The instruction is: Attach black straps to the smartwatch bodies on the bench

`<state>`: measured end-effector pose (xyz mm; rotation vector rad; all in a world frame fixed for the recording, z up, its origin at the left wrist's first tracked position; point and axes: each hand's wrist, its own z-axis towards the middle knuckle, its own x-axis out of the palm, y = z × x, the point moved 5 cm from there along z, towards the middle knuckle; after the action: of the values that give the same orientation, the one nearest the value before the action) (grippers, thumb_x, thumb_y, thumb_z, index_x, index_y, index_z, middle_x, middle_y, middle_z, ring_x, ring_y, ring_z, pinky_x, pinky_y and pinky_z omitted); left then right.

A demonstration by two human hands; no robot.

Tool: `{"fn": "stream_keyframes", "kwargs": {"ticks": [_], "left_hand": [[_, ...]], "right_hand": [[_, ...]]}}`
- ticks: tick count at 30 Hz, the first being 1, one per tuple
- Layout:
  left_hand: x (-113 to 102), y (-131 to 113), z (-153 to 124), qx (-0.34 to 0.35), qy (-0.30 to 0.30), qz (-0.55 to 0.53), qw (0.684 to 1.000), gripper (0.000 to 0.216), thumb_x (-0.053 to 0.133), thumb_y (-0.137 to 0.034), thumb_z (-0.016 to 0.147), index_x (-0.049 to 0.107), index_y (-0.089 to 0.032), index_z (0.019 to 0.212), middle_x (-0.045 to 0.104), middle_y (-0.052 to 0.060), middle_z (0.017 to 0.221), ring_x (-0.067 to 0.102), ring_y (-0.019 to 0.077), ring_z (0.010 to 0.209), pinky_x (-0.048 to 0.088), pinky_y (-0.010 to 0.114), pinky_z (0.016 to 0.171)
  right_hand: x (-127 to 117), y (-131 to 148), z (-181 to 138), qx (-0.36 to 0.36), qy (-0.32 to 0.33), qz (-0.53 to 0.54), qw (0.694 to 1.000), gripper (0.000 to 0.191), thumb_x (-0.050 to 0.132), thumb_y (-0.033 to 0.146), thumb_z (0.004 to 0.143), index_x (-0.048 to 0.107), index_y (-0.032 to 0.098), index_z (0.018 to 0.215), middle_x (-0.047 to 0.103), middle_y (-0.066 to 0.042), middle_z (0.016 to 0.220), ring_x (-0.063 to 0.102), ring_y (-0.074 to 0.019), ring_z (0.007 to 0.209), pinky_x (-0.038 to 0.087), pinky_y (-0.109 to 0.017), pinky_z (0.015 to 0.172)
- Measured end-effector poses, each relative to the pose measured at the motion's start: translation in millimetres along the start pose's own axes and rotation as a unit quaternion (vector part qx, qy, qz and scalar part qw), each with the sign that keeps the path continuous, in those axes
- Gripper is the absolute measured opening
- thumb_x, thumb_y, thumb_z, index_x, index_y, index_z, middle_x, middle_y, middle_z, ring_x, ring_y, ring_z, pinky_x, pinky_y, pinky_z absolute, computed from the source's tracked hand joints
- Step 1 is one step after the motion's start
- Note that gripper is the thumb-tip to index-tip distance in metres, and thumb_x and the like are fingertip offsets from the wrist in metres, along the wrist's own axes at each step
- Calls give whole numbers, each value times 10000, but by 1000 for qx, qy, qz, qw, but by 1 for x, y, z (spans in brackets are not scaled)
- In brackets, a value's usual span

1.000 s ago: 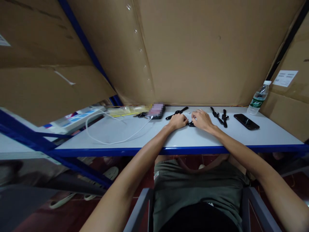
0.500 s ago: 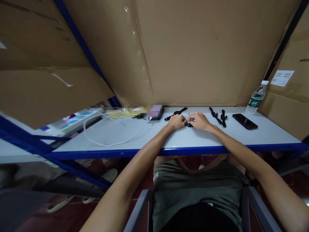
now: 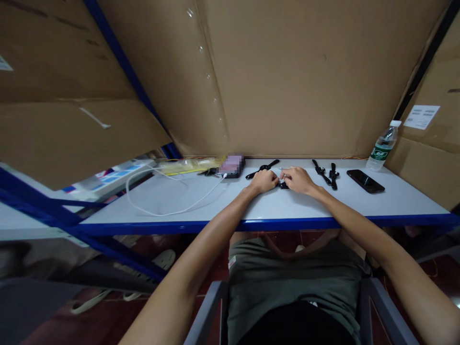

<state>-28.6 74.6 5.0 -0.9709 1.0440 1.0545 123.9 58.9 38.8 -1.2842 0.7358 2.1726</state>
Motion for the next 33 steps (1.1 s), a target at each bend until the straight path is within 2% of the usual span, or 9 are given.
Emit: {"fn": "stream_keyframes", "kwargs": {"ticks": [4,9,14,19,25,30,33], "left_hand": [[-1,-1,-1,1,2,0,1000,366,483,-346,922,810,-201,844,788,130,873,718,283,896,477,334,761],[0,0,0,-4,-3,3,1000,380,483,-360,933,816,-196,850,788,144,883,720,290,916,481,335,773],[1,0,1,2,1,4,1000,371,482,-351,932,817,-202,872,791,128,896,721,274,910,480,321,776],[1,0,0,0,-3,6,1000,372,482,-345,937,815,-190,875,792,144,922,725,285,930,479,326,770],[1,0,0,1,-2,6,1000,356,498,-343,932,822,-201,897,794,134,910,727,285,930,486,329,785],[2,1,1,-5,-7,7,1000,365,492,-349,938,822,-200,892,794,145,929,726,293,945,491,335,795],[3,2,2,-5,-8,5,1000,360,493,-345,934,819,-204,877,790,140,904,724,290,938,488,334,794]], "right_hand": [[0,-9,1,34,-21,-26,999,350,481,116,941,771,204,1116,748,-81,946,638,-216,918,423,-293,810],[3,-2,1,-22,5,10,1000,359,465,113,955,772,219,1109,740,-51,874,622,-215,949,430,-286,832],[-2,-4,0,18,-15,-45,999,367,462,130,980,759,185,1187,735,-107,970,623,-226,913,415,-304,839],[1,0,1,-33,2,16,999,360,441,146,1014,737,211,1207,738,-51,883,620,-212,957,413,-278,848],[0,-8,1,12,-30,-24,999,370,433,178,1031,727,199,1254,749,-97,989,631,-226,942,408,-303,852],[2,1,1,-50,3,26,998,360,412,174,1048,721,210,1229,757,-50,914,618,-213,960,400,-295,883],[0,2,1,-33,-3,-3,999,362,399,179,1057,722,195,1219,760,-71,978,622,-216,946,393,-306,890]]}}
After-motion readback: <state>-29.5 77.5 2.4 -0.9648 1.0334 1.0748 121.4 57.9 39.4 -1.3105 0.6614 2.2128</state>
